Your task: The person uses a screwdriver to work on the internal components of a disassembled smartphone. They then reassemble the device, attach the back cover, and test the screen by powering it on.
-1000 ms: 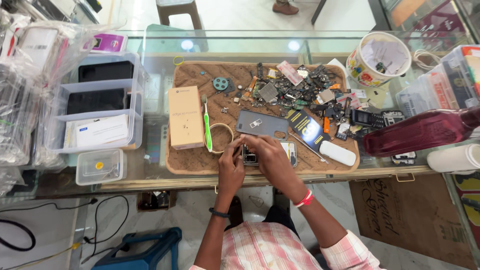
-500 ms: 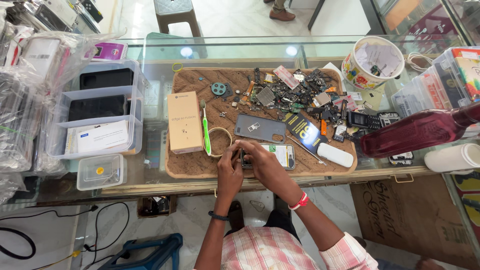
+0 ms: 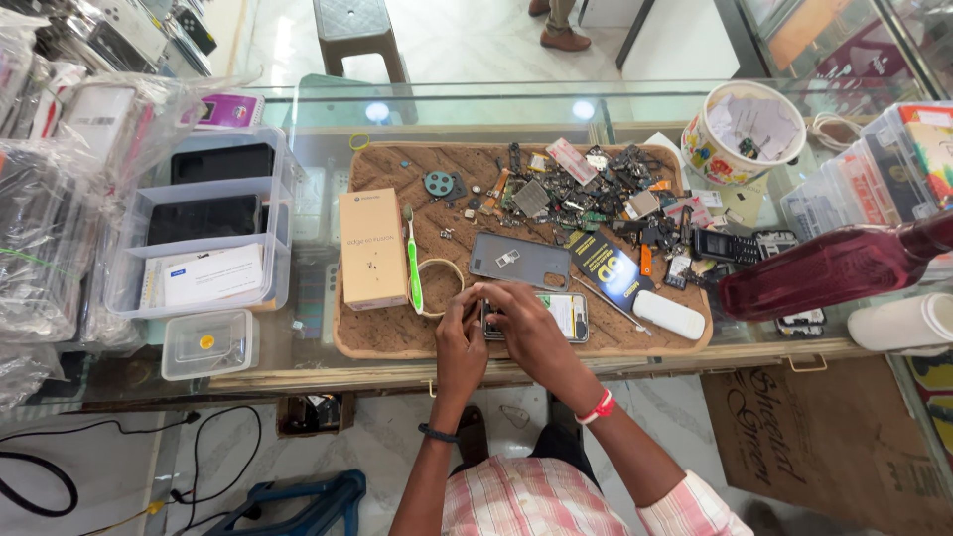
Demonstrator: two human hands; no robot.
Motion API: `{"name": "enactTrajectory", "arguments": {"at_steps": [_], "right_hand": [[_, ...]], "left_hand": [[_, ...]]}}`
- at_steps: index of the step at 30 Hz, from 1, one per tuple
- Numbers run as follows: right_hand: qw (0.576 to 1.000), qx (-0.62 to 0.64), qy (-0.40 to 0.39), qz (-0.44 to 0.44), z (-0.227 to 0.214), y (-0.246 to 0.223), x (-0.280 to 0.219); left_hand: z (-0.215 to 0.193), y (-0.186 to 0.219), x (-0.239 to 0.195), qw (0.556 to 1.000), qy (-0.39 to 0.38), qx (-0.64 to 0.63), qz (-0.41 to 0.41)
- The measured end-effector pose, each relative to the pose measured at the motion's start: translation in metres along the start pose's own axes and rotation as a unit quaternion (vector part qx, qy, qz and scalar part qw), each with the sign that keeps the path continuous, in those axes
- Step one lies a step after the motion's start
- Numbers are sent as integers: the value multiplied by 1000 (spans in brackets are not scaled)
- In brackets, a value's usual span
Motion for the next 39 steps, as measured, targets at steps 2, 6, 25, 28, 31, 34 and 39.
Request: {"name": "enactTrajectory", "arguments": {"at_steps": [2, 6, 25, 28, 31, 34, 39], "right_hand": [[996, -51, -26, 71, 4, 2, 0], [987, -85, -26, 137, 3, 5, -2], [996, 33, -57, 65, 1, 13, 1], [988, 0, -73, 139, -1, 11, 4], [989, -20, -71, 131, -5, 6, 9], [996, 15, -61, 65, -9, 3, 8], [995, -2, -15, 98, 5, 19, -6]], "left_hand": [[0, 1, 0, 1000, 1, -9, 3], [1, -3, 0, 999, -8, -27, -16], [-2, -2, -3, 999, 32, -11, 20], [-1, -2, -3, 999, 30, -28, 15], [-4, -1, -1, 999, 26, -32, 18], [-5, 1, -1, 999, 25, -15, 17], [-5, 1, -1, 1000, 15, 3, 6]]}}
Point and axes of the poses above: each hand's wrist, its own x-axis towards the middle knuckle, its own z-axis out of the palm, y = z × x, the point moved 2 cm from there along x, towards the middle knuckle, and after that the axes turned 3 degrees about x, right-handed, at the moved point
